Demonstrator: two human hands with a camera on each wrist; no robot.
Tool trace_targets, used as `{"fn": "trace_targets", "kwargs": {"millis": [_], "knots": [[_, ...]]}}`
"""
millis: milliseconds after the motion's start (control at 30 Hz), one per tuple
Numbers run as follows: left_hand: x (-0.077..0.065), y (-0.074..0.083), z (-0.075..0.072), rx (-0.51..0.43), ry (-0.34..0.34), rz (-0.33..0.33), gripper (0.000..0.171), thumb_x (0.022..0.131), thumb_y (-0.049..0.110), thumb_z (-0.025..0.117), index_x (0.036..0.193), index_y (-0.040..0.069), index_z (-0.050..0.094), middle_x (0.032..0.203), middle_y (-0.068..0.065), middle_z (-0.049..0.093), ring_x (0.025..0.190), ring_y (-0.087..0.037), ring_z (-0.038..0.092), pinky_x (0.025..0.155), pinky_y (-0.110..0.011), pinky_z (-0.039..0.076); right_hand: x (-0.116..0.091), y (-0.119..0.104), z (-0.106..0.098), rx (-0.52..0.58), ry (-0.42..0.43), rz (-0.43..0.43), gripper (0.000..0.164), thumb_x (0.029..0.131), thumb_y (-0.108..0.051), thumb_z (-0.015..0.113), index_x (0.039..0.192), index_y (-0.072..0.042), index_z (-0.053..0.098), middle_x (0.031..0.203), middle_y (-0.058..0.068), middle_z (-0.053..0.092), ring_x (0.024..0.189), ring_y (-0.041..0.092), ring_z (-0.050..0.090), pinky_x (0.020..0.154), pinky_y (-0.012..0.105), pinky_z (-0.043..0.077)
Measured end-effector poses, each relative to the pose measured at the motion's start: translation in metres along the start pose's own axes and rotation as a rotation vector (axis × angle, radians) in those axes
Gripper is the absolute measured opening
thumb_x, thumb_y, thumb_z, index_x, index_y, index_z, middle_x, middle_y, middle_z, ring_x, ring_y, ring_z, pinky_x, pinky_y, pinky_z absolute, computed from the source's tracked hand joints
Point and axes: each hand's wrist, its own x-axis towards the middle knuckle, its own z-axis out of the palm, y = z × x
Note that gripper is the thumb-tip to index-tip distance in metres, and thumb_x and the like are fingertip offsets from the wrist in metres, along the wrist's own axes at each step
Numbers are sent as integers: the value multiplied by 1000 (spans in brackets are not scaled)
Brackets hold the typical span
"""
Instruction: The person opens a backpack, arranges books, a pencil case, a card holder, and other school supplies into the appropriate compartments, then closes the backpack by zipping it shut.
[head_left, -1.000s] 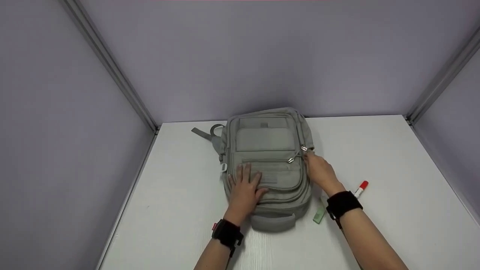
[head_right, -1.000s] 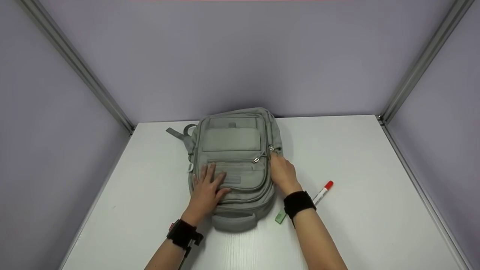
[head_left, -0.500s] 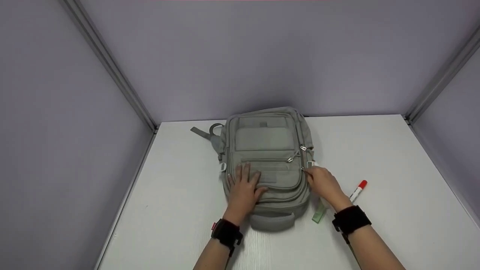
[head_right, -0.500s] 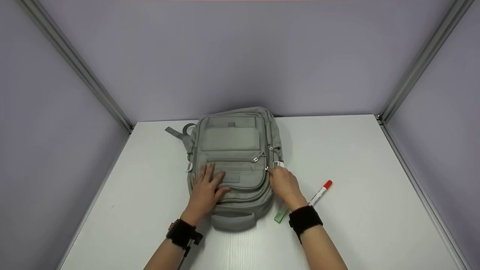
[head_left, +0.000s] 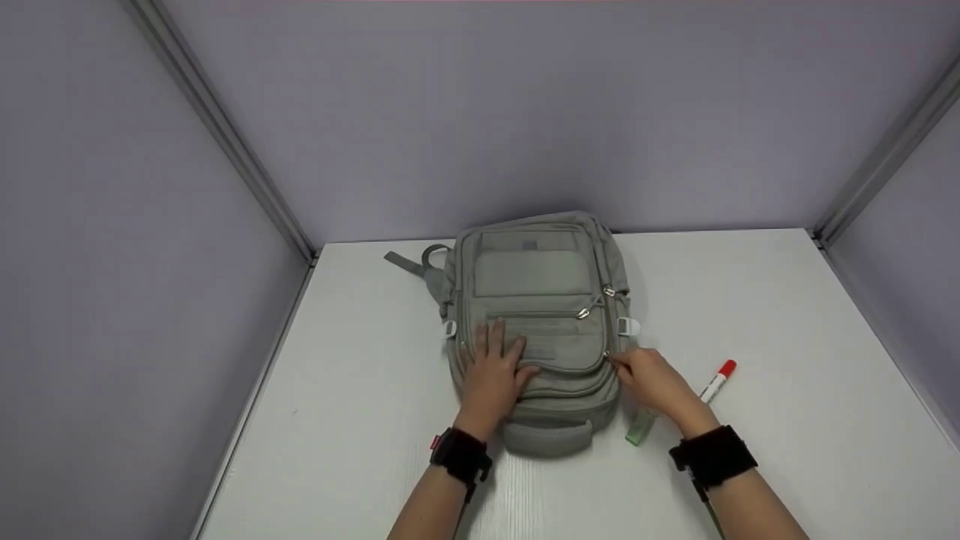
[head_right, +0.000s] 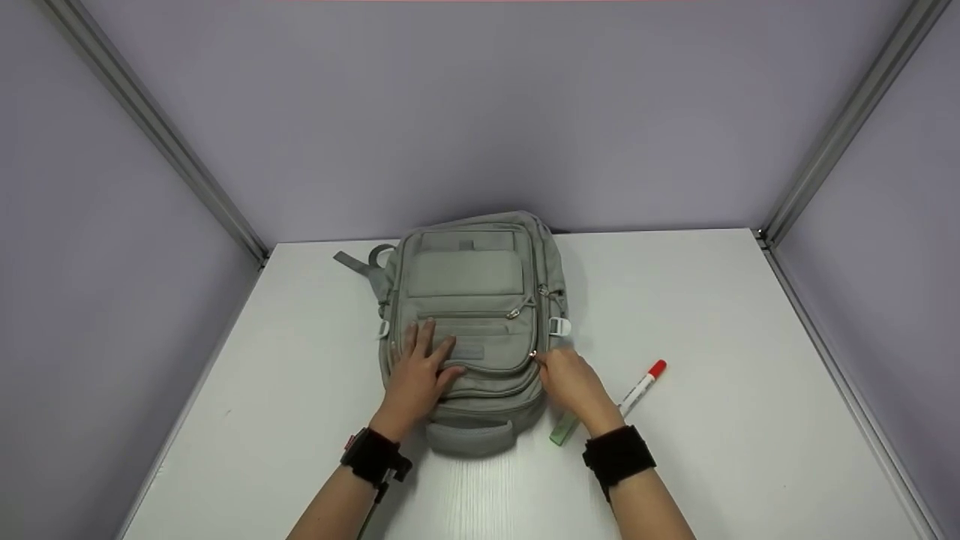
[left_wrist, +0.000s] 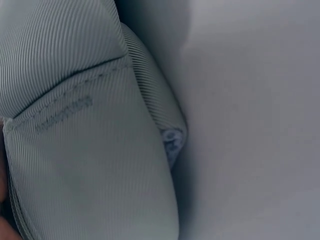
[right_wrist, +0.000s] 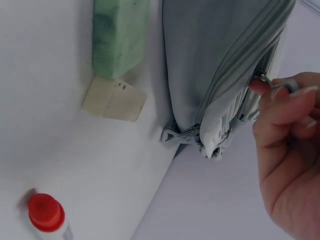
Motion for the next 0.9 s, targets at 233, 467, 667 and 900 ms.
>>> {"fn": "trace_targets", "kwargs": {"millis": [233,467,667,900], "knots": [[12,3,0,-22,-28,-19,63,94,62,47,144,25,52,158,-15,26,145,-40,15,106,-67,22,3,1,7,26,16,26,33,100,-5,50,128,9,59,105,20,68,71,18,54,65,38,48],[13,3,-1,-28,-10,-13,63,93,62,48,143,24,52,157,-14,27,145,-39,17,106,-67,22,-2,-5,13,73,-3,32,36,95,-2,51,127,12,58,100,18,67,58,13,47,52,29,41],[11,4,2,-31,-22,-18,62,94,61,48,143,24,53,158,-14,26,146,-39,16,106,-63,27,-10,-16,20,164,-31,47,36,96,-2,49,128,12,57,78,4,60,53,11,46,47,26,38],[10,5,3,-14,-3,-21,62,93,62,49,142,23,54,157,-15,28,145,-39,18,104,-60,33,-14,-32,27,217,9,58,34,94,-2,50,123,11,62,69,0,54,48,10,44,44,26,37]]}}
